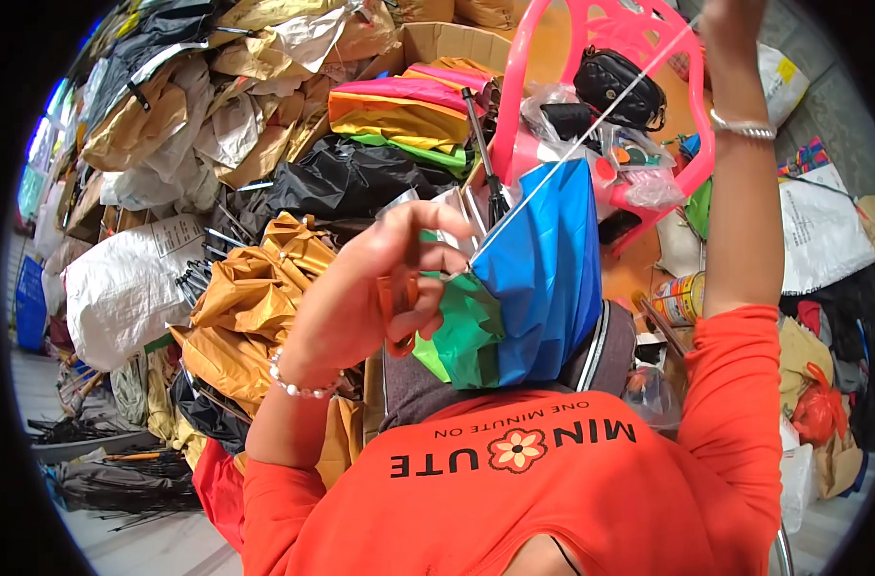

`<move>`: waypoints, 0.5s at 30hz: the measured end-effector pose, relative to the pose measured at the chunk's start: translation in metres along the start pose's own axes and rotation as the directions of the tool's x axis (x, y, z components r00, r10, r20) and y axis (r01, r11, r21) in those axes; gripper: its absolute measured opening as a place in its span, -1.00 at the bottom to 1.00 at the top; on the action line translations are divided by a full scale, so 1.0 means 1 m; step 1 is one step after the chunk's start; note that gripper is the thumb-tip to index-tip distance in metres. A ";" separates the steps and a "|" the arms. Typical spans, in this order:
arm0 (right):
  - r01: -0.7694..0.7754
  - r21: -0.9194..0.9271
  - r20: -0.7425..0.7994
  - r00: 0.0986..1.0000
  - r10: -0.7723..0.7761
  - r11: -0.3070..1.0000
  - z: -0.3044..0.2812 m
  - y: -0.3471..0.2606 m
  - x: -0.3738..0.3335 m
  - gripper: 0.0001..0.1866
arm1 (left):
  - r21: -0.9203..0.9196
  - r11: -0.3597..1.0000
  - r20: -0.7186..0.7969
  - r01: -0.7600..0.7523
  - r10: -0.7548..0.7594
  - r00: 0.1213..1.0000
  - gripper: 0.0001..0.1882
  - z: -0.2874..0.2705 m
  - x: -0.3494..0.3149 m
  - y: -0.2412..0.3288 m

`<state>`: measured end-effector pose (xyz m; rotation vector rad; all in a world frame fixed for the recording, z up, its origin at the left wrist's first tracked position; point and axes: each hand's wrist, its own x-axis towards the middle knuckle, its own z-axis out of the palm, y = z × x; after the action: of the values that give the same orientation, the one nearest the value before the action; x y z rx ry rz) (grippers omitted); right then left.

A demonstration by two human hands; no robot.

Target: Assemble umbrella frames and attach fabric covers.

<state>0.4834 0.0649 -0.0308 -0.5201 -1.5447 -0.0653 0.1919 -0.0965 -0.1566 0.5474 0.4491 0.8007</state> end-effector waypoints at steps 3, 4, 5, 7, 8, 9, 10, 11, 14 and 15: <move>0.006 -0.160 0.020 1.000 -0.002 0.987 0.016 -0.008 -0.006 -0.93 | 0.106 0.994 -0.007 0.041 -0.041 0.999 -0.69 -0.001 0.000 0.000; -0.042 -0.259 0.059 0.997 0.059 0.965 0.020 -0.010 -0.008 -0.93 | 0.162 0.986 0.002 0.046 -0.047 0.999 -0.66 -0.002 0.001 -0.001; -0.017 -0.322 0.083 0.995 0.046 0.946 0.025 -0.009 -0.009 -0.93 | 0.214 0.976 0.033 0.033 -0.041 0.999 -0.63 -0.003 0.001 -0.001; 0.103 -0.410 0.125 0.991 -0.055 0.906 0.037 -0.003 -0.012 -0.93 | 0.301 0.952 0.052 0.047 -0.065 0.997 -0.62 -0.006 0.003 -0.001; 0.101 -0.416 0.122 0.991 -0.055 0.904 0.040 -0.001 -0.012 -0.93 | 0.380 0.924 0.089 0.037 -0.077 0.993 -0.61 -0.007 0.004 0.000; 0.213 -0.445 0.144 0.976 -0.165 0.870 0.045 0.003 -0.012 -0.93 | 0.453 0.891 0.125 0.025 -0.091 0.988 -0.61 -0.008 0.006 0.000; 0.322 -0.469 0.172 0.947 -0.272 0.823 0.044 0.005 -0.012 -0.93 | 0.511 0.860 0.171 0.001 -0.103 0.980 -0.60 -0.009 0.007 0.000; 0.322 -0.473 0.173 0.947 -0.272 0.820 0.045 0.007 -0.012 -0.93 | 0.522 0.853 0.163 0.008 -0.109 0.980 -0.60 -0.009 0.008 0.000; -0.157 -0.300 0.233 0.944 0.232 0.941 0.039 0.013 -0.012 -0.92 | 0.661 0.750 0.132 -0.023 -0.086 0.987 -0.62 -0.007 0.009 0.002; -0.075 -0.408 0.225 0.958 0.180 0.910 0.038 0.018 -0.014 -0.91 | 0.703 0.711 0.121 -0.030 -0.077 0.990 -0.63 -0.005 0.008 0.003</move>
<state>0.4534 0.0905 -0.0511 -0.9848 -1.7569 -0.2203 0.1923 -0.0873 -0.1603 1.3115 0.6310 0.5340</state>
